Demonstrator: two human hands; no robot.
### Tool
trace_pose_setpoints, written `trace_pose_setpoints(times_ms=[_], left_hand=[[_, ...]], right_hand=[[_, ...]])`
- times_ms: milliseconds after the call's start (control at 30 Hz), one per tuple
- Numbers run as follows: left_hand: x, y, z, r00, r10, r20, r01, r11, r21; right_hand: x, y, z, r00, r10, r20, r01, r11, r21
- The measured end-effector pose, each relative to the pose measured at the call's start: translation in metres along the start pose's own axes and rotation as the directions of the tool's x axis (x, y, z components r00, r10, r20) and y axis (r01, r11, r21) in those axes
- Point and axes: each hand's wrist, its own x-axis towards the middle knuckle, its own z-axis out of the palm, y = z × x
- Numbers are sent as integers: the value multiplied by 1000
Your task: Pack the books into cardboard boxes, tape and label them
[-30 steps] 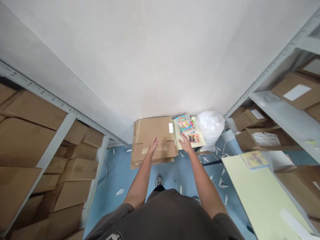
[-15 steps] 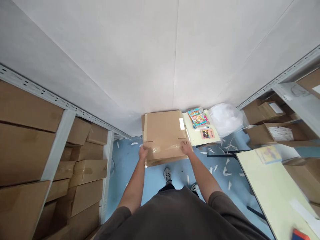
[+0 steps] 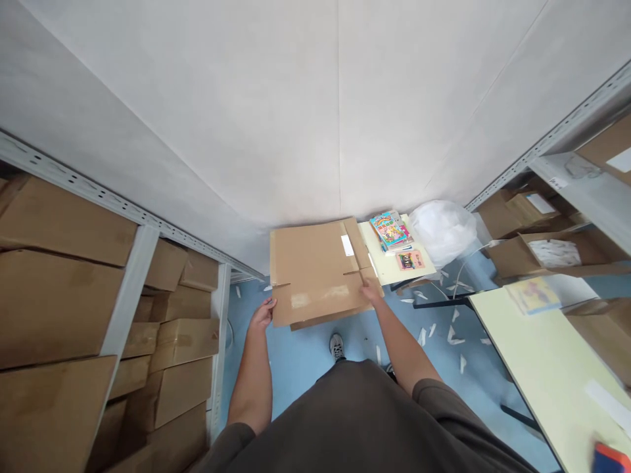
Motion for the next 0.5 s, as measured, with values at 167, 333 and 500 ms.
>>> trace_pose_setpoints(times_ms=[167, 333, 500], left_hand=[[-23, 10, -19, 998, 25, 61, -21, 998, -56], [-47, 10, -21, 979, 112, 171, -105, 993, -53], [-67, -2, 19, 955, 168, 245, -146, 984, -105]], right_hand=[[-8, -15, -20, 987, 90, 135, -108, 985, 133], [-23, -40, -65, 956, 19, 293, -122, 934, 337], [-53, -46, -127, 974, -50, 219, -41, 919, 392]])
